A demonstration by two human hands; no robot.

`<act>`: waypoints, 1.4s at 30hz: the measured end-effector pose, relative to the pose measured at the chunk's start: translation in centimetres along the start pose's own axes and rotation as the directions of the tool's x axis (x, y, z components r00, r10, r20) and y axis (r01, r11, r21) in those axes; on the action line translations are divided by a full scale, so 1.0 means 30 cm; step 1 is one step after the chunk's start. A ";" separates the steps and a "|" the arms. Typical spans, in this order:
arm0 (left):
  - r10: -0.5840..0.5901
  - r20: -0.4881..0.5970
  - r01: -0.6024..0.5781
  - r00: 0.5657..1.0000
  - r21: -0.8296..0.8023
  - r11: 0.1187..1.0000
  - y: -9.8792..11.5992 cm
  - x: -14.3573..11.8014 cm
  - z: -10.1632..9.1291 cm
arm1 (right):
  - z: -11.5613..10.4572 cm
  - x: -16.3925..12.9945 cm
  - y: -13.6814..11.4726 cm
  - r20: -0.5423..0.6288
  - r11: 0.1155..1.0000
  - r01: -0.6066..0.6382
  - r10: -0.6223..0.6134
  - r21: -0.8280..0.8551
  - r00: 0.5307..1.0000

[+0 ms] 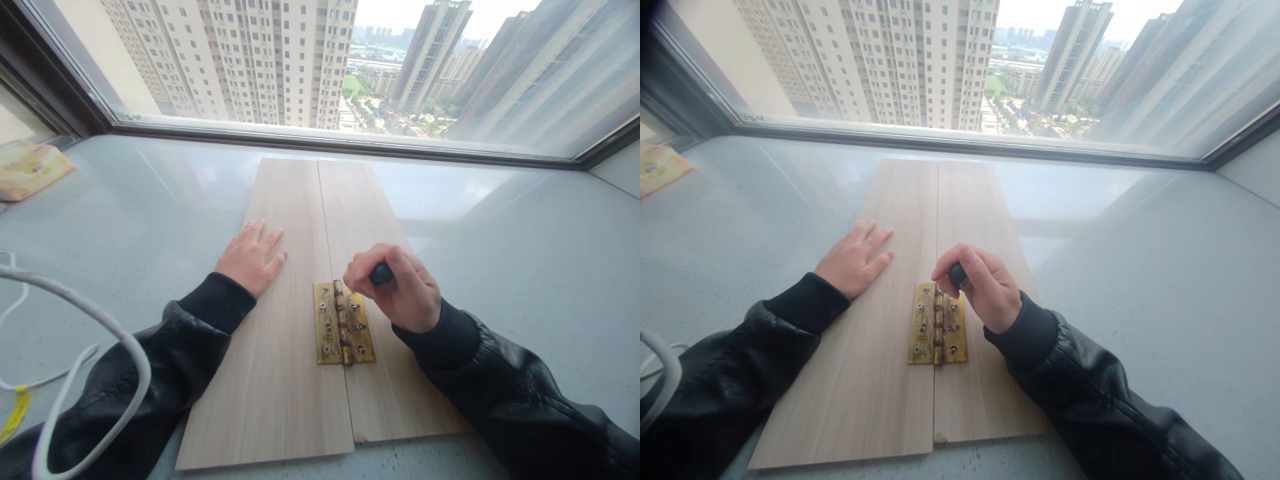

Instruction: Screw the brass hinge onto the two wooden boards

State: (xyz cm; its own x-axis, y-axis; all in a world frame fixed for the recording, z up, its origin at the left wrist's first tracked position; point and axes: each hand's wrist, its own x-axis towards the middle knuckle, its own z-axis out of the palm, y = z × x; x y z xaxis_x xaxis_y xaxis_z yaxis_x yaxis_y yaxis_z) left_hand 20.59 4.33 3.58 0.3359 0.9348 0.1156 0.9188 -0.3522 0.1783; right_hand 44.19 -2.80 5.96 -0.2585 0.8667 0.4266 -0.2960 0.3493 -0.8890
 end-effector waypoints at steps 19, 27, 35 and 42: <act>0.010 -0.004 -0.010 1.000 -0.008 1.000 -0.004 0.003 0.000 | -0.023 -0.018 0.008 0.011 1.000 -0.014 0.014 -0.008 1.000; 0.011 -0.010 -0.011 1.000 -0.001 1.000 -0.005 0.004 -0.003 | -0.037 -0.015 0.012 -0.031 0.997 -0.040 0.038 -0.061 0.999; 0.018 -0.019 -0.019 1.000 -0.003 1.000 -0.006 0.003 -0.002 | -0.064 -0.003 0.023 -0.142 1.000 0.013 -0.014 -0.011 0.990; 0.021 -0.019 -0.021 1.000 -0.001 1.000 -0.005 0.003 -0.002 | -0.040 0.010 0.000 -0.014 0.994 -0.092 0.093 0.062 0.996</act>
State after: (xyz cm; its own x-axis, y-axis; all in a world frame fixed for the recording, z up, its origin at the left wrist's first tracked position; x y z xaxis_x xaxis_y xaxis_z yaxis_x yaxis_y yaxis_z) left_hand 20.48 4.44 3.62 0.3510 0.9261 0.1383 0.9113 -0.3718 0.1767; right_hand 45.23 -2.10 5.89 -0.2718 0.9006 0.3392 -0.3271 0.2450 -0.9127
